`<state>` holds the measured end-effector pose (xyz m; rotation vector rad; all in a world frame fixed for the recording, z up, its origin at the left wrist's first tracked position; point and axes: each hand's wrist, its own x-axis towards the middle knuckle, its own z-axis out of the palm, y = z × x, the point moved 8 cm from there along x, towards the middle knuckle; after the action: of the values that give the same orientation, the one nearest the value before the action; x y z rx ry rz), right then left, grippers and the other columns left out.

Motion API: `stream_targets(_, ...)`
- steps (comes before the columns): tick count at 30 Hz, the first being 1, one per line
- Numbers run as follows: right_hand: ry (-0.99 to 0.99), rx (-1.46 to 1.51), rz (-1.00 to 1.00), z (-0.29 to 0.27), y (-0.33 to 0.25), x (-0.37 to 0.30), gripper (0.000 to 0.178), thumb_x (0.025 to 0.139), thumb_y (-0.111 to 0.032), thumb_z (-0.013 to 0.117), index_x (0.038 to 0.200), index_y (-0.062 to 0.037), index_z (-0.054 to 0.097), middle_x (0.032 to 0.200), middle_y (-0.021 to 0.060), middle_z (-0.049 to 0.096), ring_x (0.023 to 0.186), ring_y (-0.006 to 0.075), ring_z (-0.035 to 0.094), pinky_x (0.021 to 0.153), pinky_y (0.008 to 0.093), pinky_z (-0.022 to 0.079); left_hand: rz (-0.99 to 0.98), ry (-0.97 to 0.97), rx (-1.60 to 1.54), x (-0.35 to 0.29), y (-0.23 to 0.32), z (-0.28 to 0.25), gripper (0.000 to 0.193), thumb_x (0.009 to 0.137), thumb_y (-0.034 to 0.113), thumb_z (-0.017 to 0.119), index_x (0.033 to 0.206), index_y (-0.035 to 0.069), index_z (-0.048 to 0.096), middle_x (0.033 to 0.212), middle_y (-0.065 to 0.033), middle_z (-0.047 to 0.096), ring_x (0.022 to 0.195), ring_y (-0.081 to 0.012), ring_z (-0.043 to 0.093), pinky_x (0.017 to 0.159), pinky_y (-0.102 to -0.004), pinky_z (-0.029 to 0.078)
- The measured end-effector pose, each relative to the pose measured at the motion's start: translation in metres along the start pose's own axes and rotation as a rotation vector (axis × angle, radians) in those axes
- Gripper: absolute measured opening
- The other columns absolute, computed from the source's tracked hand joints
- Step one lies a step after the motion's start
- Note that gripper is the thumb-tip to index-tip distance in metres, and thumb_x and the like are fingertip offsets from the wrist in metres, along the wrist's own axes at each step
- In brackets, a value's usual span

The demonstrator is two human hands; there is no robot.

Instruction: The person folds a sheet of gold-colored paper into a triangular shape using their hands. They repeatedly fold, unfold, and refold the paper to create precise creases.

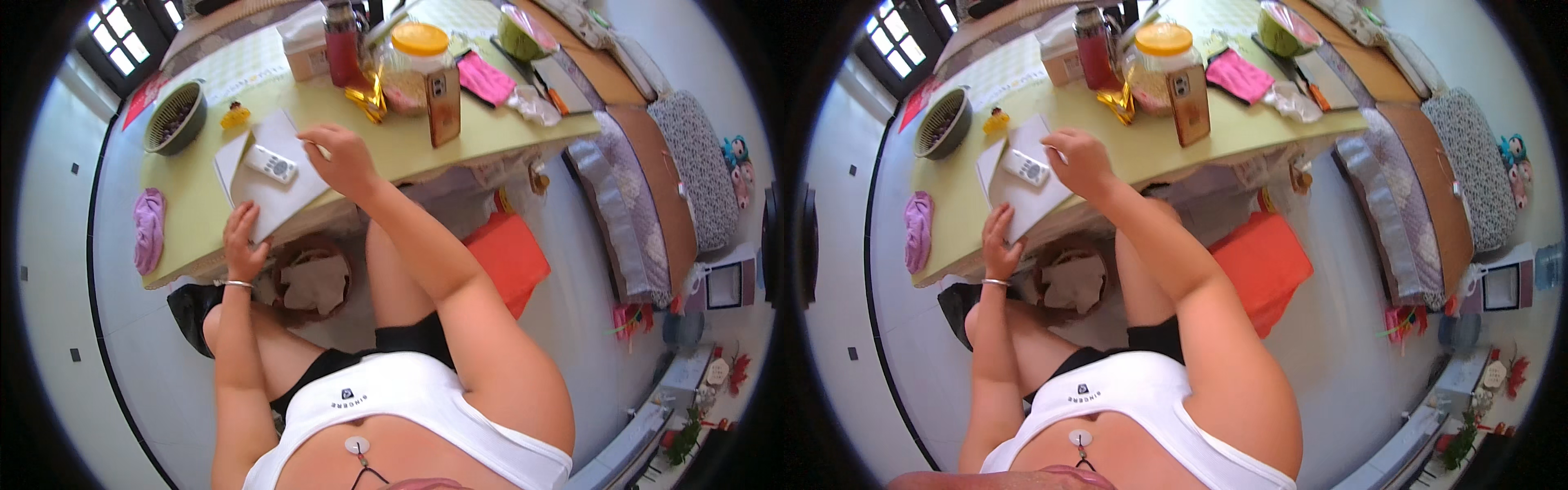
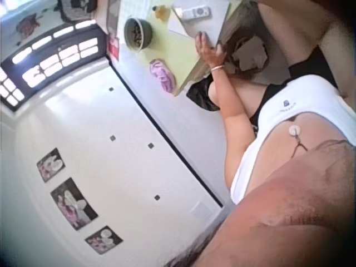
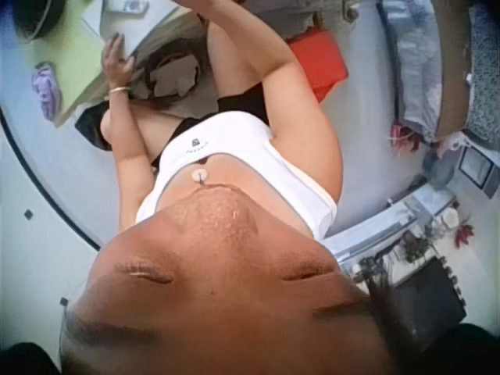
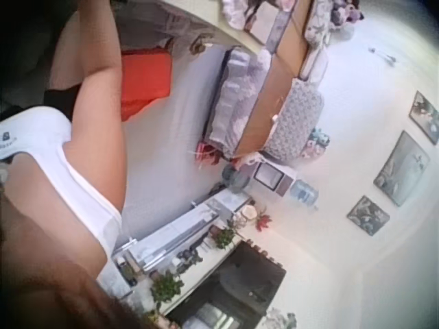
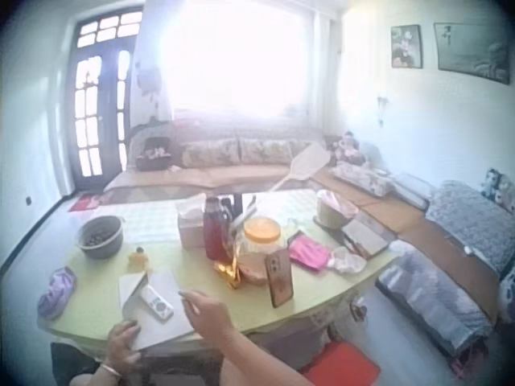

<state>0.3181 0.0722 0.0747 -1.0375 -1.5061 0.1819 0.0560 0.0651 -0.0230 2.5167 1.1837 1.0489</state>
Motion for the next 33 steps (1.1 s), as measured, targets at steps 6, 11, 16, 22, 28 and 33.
stream_targets(6, -0.299, -0.110, 0.083, -0.038, 0.035, -0.053, 0.016, 0.090, -0.008, 0.065, 0.104, -0.0074, 0.073, 0.093, 0.0173, 0.070, 0.086, 0.0367, 0.067, 0.074, 0.0428, 0.053, -0.003, 0.048, -0.018, -0.013, -0.015, -0.014, 0.067, 0.065, 0.017, 0.075, 0.129, 0.004, 0.064, 0.138, -0.0176, 0.059, 0.131, -0.0365, 0.052, 0.113, -0.0464, 0.039)
stream_targets(11, -0.388, -0.230, 0.220, -0.066, 0.057, -0.112, 0.014, 0.090, -0.010, 0.068, 0.101, -0.0033, 0.075, 0.100, 0.0173, 0.073, 0.092, 0.0332, 0.070, 0.082, 0.0387, 0.055, -0.003, 0.010, -0.025, -0.014, -0.013, -0.015, 0.071, 0.066, 0.020, 0.075, 0.134, 0.006, 0.061, 0.144, -0.0150, 0.056, 0.135, -0.0338, 0.050, 0.115, -0.0450, 0.036)
stream_targets(16, -0.359, -0.228, 0.308, -0.075, 0.073, -0.115, 0.016, 0.090, -0.009, 0.067, 0.101, -0.0002, 0.074, 0.100, 0.0175, 0.074, 0.095, 0.0310, 0.071, 0.085, 0.0369, 0.054, 0.005, -0.052, 0.047, -0.020, 0.000, -0.014, 0.080, 0.068, 0.024, 0.075, 0.143, 0.006, 0.053, 0.153, -0.0137, 0.048, 0.143, -0.0314, 0.043, 0.118, -0.0437, 0.031)
stream_targets(22, -0.288, -0.164, 0.407, -0.085, 0.091, -0.124, 0.017, 0.091, -0.008, 0.064, 0.101, 0.0007, 0.074, 0.100, 0.0180, 0.073, 0.095, 0.0315, 0.070, 0.087, 0.0377, 0.054, -0.100, 0.210, 0.208, -0.020, -0.011, -0.044, 0.088, 0.076, 0.035, 0.075, 0.153, 0.007, 0.041, 0.162, -0.0165, 0.033, 0.152, -0.0343, 0.027, 0.122, -0.0516, 0.021)
stream_targets(28, -0.285, -0.178, 0.291, -0.073, 0.081, -0.123, 0.017, 0.091, -0.006, 0.062, 0.102, 0.0021, 0.073, 0.097, 0.0170, 0.074, 0.090, 0.0263, 0.072, 0.082, 0.0339, 0.054, -0.673, 0.632, 0.801, -0.062, -0.192, -0.186, 0.090, 0.083, 0.028, 0.071, 0.159, 0.009, 0.026, 0.162, -0.0171, 0.032, 0.153, -0.0376, 0.021, 0.123, -0.0511, 0.020)
stream_targets(33, -0.293, -0.273, 0.288, -0.081, 0.078, -0.122, 0.018, 0.090, -0.008, 0.063, 0.101, 0.0011, 0.073, 0.097, 0.0182, 0.074, 0.092, 0.0299, 0.071, 0.084, 0.0366, 0.054, -1.014, 0.120, 0.719, -0.076, -0.249, -0.208, 0.058, 0.076, 0.027, 0.072, 0.132, 0.016, 0.062, 0.125, -0.0162, 0.066, 0.129, -0.0390, 0.051, 0.107, -0.0518, 0.042)
